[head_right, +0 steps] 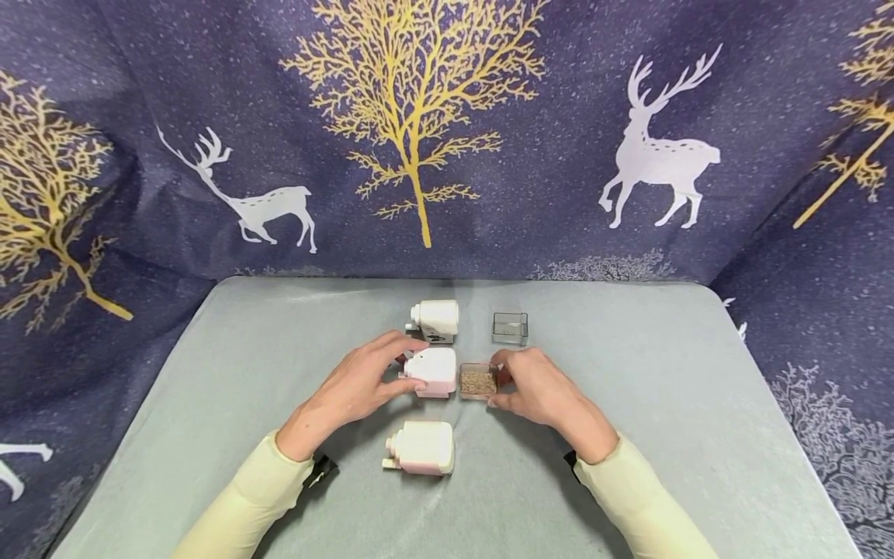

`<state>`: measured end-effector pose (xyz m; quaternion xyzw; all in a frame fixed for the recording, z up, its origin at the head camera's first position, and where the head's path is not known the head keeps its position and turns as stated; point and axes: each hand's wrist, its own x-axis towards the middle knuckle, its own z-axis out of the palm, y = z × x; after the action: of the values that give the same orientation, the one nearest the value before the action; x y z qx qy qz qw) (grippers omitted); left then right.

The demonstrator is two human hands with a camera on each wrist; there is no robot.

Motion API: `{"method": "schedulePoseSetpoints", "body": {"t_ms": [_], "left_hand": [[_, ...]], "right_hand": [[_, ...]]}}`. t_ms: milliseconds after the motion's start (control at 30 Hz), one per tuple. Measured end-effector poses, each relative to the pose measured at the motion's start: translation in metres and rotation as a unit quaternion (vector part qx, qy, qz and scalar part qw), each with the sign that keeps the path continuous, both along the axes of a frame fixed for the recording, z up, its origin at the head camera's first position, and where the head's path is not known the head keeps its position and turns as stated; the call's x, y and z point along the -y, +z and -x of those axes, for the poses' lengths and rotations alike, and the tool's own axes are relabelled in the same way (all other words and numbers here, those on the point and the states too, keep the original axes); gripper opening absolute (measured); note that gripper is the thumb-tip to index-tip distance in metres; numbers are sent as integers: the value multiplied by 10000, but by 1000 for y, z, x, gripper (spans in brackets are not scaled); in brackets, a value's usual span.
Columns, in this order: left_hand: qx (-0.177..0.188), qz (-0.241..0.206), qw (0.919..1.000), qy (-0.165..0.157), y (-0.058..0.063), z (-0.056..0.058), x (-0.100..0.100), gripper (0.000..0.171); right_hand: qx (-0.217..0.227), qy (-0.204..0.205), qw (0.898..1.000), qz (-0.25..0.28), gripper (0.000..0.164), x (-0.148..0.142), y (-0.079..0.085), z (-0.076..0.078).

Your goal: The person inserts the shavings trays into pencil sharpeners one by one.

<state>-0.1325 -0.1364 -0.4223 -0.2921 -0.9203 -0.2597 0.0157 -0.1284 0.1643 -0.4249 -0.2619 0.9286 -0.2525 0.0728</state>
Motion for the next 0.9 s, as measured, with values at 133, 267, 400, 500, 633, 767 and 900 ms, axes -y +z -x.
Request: {"method": "schedulePoseSetpoints", "body": {"t_ms": [133, 267, 400, 500, 633, 767, 900], "left_hand": [[3, -29, 10000, -9, 0, 0, 0, 56], [-12, -28, 10000, -19, 0, 1, 0, 56], [-23, -31, 10000, -37, 0, 1, 0, 55], [-15, -58, 10000, -43, 1, 1, 0, 55], [8, -78, 10000, -29, 1, 1, 0, 55], [6, -99, 9999, -49, 1, 0, 0, 56], [4, -83, 10000, -51, 0, 0, 0, 55]], "right_hand": [[1, 20, 10000, -31, 52, 3, -1, 1], [28, 62, 10000, 27, 50, 4, -1, 2], [55, 95, 9999, 113, 48, 5, -2, 4], [52, 100, 9998, 137, 49, 6, -2, 4], [56, 109, 9998, 152, 49, 8, -2, 5], [22, 154, 9997, 207, 48, 11, -3, 5], [-19, 191, 9995, 238, 47, 13, -4, 4]]}}
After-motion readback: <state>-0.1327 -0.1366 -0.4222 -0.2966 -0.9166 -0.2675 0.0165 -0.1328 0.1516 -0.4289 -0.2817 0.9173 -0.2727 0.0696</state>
